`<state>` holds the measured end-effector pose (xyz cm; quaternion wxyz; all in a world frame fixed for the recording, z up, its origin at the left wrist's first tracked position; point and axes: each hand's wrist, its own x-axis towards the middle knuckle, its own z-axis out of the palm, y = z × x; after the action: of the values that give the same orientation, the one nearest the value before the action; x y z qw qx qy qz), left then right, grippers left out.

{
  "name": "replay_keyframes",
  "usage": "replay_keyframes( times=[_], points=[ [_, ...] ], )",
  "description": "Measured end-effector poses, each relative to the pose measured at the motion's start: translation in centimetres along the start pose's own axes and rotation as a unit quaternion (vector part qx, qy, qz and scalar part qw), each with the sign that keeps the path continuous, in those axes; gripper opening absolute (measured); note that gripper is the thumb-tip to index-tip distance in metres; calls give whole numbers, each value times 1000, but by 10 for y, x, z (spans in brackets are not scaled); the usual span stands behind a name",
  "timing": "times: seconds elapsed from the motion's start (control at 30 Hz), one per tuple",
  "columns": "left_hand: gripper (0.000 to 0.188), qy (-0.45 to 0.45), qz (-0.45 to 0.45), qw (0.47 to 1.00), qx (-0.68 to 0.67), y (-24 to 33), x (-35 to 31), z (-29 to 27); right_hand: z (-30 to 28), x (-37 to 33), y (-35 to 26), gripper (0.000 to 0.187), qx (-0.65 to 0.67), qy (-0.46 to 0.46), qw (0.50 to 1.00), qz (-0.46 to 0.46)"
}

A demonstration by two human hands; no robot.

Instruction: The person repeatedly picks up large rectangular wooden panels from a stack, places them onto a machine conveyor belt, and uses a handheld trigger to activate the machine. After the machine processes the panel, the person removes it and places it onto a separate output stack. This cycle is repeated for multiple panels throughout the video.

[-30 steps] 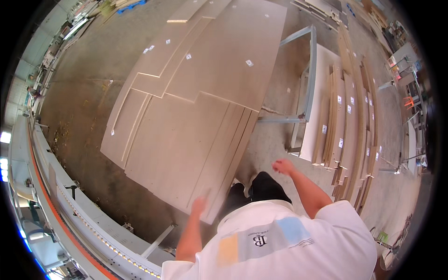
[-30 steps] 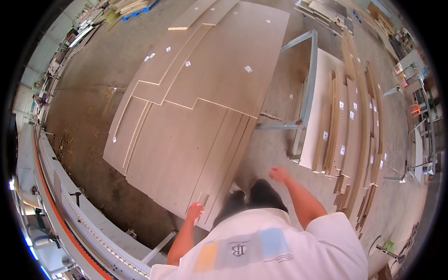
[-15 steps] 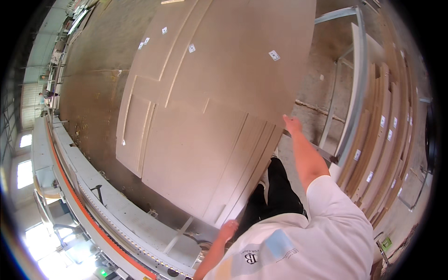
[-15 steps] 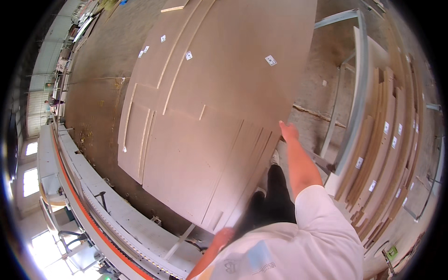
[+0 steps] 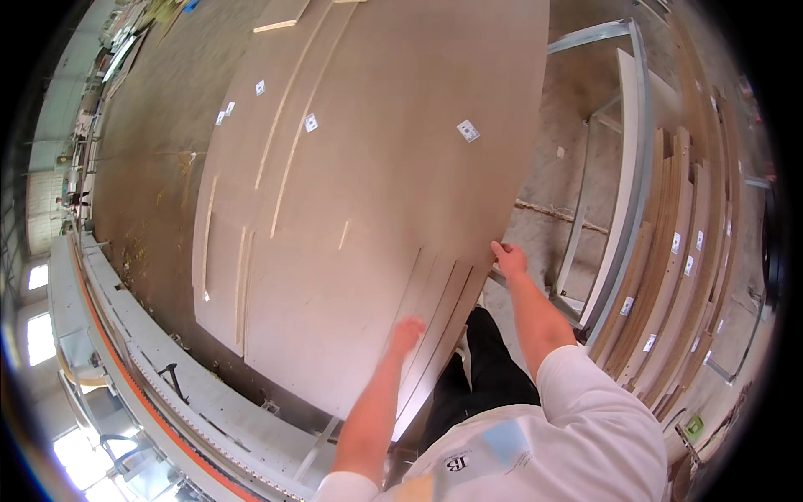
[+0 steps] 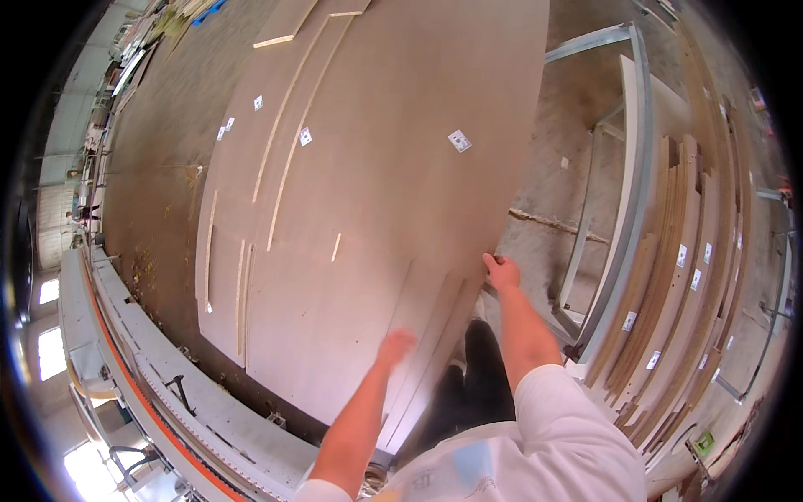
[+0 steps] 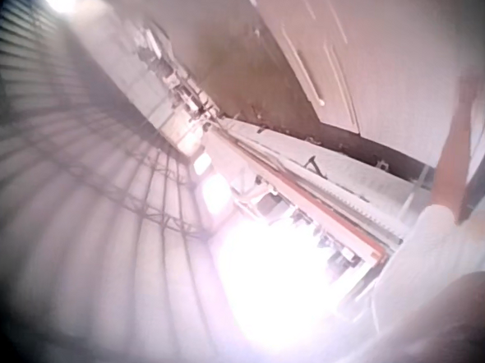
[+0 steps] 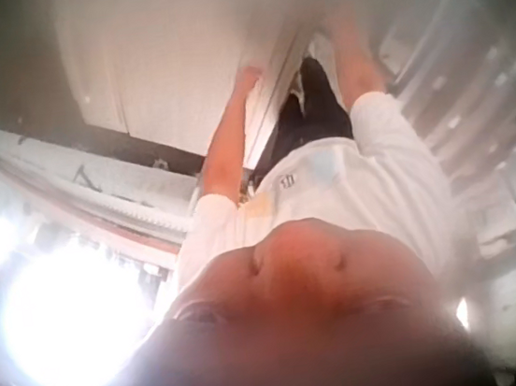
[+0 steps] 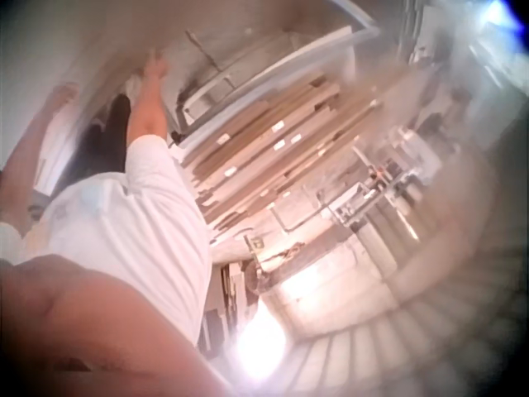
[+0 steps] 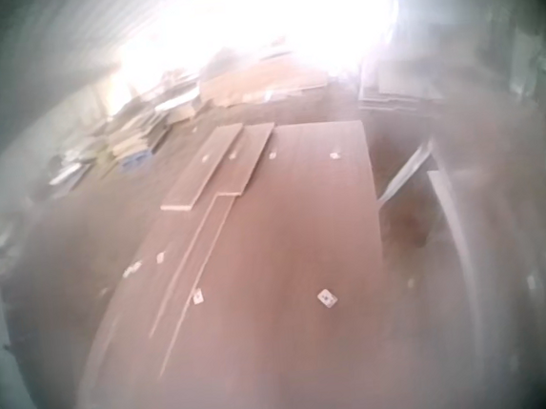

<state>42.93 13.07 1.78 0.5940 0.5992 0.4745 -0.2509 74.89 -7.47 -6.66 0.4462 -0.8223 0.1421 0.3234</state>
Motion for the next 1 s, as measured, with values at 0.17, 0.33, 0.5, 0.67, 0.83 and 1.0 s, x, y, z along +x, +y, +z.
replay_keyframes(
  times=[0.17,0.33,0.5,0.67,0.83,1.0],
  points=[
    [29,3,-3,991,-131,102,100,-2,-1,0,0,42,19,0,1000,16],
    [29,34,-9,959,-282,149,127,26,-10,-3,-1,38,95,-29,995,21],
    [34,81,-1,922,-379,149,131,46,-7,1,4,41,100,-71,992,35],
    [34,111,-8,930,-351,170,122,44,-9,-18,-2,42,79,-74,994,31],
    [37,31,-4,915,-401,140,102,24,-25,-59,4,45,56,-138,989,11],
    [48,-22,23,915,-402,97,38,33,-55,-159,-46,52,98,-200,974,41]
  ],
)
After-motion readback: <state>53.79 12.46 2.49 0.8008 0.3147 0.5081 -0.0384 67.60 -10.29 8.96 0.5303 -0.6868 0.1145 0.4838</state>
